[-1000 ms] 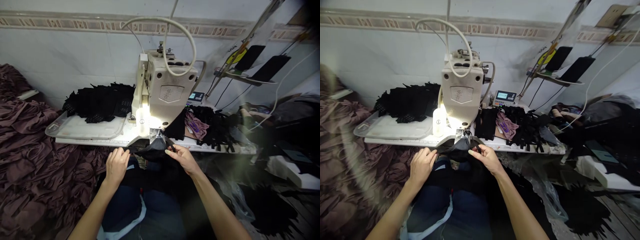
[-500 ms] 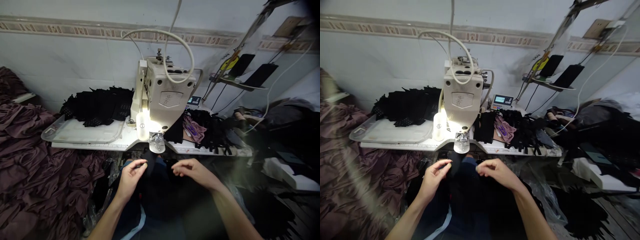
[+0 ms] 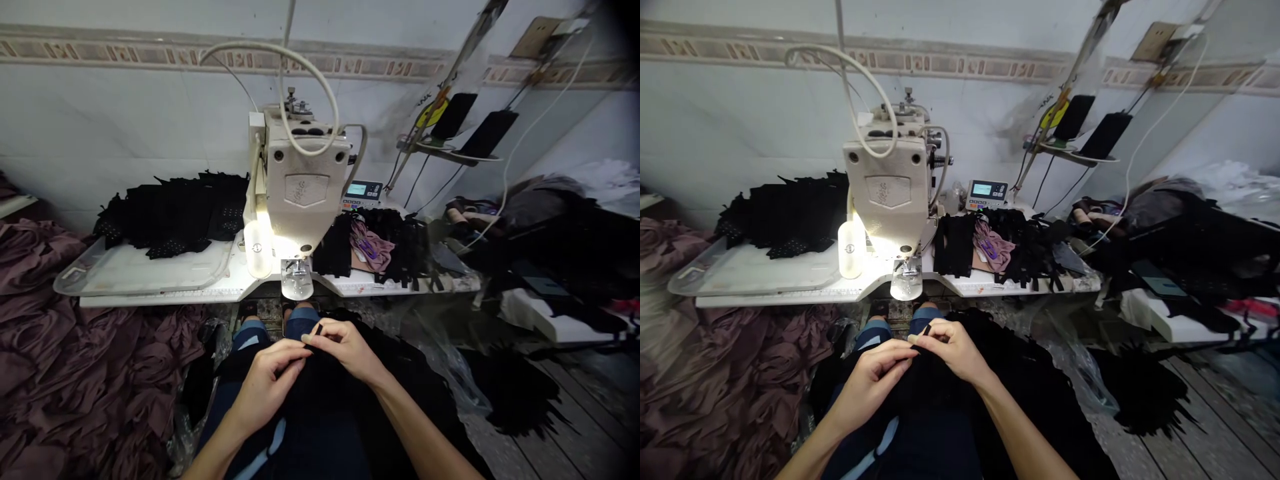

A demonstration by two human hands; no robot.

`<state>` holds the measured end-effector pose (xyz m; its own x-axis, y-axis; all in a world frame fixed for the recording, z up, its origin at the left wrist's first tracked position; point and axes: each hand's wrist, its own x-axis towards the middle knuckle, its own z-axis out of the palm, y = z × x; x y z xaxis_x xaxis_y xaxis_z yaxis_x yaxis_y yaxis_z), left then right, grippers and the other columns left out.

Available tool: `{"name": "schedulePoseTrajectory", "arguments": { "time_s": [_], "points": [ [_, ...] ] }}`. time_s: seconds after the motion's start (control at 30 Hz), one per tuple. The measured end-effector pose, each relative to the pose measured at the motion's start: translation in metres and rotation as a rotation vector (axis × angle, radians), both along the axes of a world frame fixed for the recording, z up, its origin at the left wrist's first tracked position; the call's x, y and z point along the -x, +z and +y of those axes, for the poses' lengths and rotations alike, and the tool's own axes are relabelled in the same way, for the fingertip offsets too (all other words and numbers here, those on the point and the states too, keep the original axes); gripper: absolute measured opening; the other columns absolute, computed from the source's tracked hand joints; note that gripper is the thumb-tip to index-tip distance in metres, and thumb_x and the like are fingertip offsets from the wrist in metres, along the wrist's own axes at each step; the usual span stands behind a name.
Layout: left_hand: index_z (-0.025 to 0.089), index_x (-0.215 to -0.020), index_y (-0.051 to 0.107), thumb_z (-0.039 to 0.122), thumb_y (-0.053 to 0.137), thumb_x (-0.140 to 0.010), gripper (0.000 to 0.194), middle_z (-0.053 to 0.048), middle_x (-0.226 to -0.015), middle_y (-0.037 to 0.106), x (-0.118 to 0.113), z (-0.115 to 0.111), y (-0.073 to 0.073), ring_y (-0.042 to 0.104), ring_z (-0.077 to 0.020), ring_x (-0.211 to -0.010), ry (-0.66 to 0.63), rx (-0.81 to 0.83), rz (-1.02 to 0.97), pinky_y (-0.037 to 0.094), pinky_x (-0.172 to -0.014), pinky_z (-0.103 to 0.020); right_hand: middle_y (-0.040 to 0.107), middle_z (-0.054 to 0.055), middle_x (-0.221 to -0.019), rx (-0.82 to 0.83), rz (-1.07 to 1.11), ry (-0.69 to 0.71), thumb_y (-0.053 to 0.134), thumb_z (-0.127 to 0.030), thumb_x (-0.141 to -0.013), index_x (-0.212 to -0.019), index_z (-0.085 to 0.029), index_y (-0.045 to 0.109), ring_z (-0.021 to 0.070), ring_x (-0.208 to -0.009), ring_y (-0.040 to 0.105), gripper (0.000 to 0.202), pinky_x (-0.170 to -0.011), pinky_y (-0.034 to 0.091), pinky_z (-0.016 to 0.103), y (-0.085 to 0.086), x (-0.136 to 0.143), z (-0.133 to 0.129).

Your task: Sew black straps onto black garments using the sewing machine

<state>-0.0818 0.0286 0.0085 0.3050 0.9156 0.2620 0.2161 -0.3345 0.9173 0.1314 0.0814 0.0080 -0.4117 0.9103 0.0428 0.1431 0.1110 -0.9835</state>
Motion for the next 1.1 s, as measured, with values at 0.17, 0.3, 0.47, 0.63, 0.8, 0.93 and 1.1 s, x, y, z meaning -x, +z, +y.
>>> {"name": "schedulePoseTrajectory", "arguments": {
  "time_s": [0.17, 0.3, 0.47, 0.63, 0.8, 0.93, 1.1],
  "points": [
    [0.024, -0.113, 0.081, 0.021, 0.066, -0.102, 0.019, -0.010, -0.117, 0.080, -0.004, 0.006, 0.023, 0.078, -0.0224, -0.103, 0.071, -0.016, 0.020, 0.066, -0.085, -0.031, 0.075, 0.006, -0.083, -0.230, -0.013, -0.151, 0.081, -0.046, -0.095, -0.073, -0.022, 0.083, 0.0208, -0.074, 0.068, 0.032, -0.066, 0.049, 0.032, 0.024, 0.006, 0.006],
    [0.024, -0.116, 0.078, 0.021, 0.067, -0.102, 0.018, -0.011, -0.124, 0.074, -0.007, 0.017, 0.046, 0.074, -0.0250, -0.113, 0.272, -0.322, 0.183, 0.066, -0.092, -0.038, 0.073, 0.005, -0.087, -0.528, -0.056, -0.307, 0.079, -0.037, -0.098, -0.088, -0.025, 0.085, 0.0209, -0.075, 0.066, 0.017, -0.066, 0.050, 0.033, 0.046, 0.015, 0.024],
    [0.021, -0.138, 0.069, 0.014, 0.062, -0.103, 0.036, -0.013, -0.131, 0.075, -0.003, 0.042, 0.055, 0.071, -0.0299, -0.125, 0.258, -0.787, 0.533, 0.063, -0.105, -0.046, 0.066, 0.005, -0.088, -0.655, -0.123, -0.419, 0.078, -0.039, -0.097, -0.084, -0.023, 0.082, 0.0159, -0.063, 0.057, 0.022, -0.059, 0.048, 0.031, 0.057, 0.028, 0.056],
    [0.015, -0.144, 0.064, 0.015, 0.060, -0.104, 0.041, -0.015, -0.132, 0.076, 0.003, 0.055, 0.050, 0.071, -0.0316, -0.128, 0.208, -0.887, 0.686, 0.063, -0.107, -0.045, 0.066, 0.006, -0.087, -0.667, -0.152, -0.308, 0.075, -0.040, -0.100, -0.088, -0.022, 0.084, 0.0161, -0.063, 0.058, 0.023, -0.058, 0.050, 0.032, 0.055, 0.032, 0.062],
    [0.016, -0.143, 0.065, 0.015, 0.062, -0.101, 0.042, -0.019, -0.138, 0.071, 0.002, 0.050, 0.041, 0.067, -0.0340, -0.132, 0.263, -0.865, 0.622, 0.064, -0.106, -0.048, 0.069, 0.011, -0.112, -0.686, -0.162, -0.264, 0.070, -0.039, -0.104, -0.121, -0.029, 0.083, 0.0231, -0.088, 0.067, 0.024, -0.079, 0.058, 0.039, 0.039, 0.023, 0.046],
    [0.017, -0.143, 0.065, 0.021, 0.066, -0.101, 0.042, -0.016, -0.138, 0.072, 0.000, 0.050, 0.039, 0.068, -0.0344, -0.128, 0.239, -0.836, 0.639, 0.065, -0.104, -0.050, 0.066, 0.012, -0.131, -0.628, -0.063, -0.237, 0.066, -0.040, -0.106, -0.123, -0.030, 0.083, 0.0236, -0.097, 0.067, 0.026, -0.085, 0.060, 0.040, 0.023, 0.017, 0.046],
    [0.017, -0.150, 0.061, 0.018, 0.064, -0.101, 0.049, -0.014, -0.136, 0.075, -0.007, 0.049, 0.040, 0.069, -0.0335, -0.124, 0.288, -0.857, 0.694, 0.066, -0.102, -0.049, 0.073, 0.012, -0.123, -0.461, 0.083, -0.354, 0.065, -0.041, -0.106, -0.109, -0.025, 0.085, 0.0256, -0.105, 0.070, 0.026, -0.089, 0.060, 0.039, 0.023, 0.017, 0.053]
  ]
}}
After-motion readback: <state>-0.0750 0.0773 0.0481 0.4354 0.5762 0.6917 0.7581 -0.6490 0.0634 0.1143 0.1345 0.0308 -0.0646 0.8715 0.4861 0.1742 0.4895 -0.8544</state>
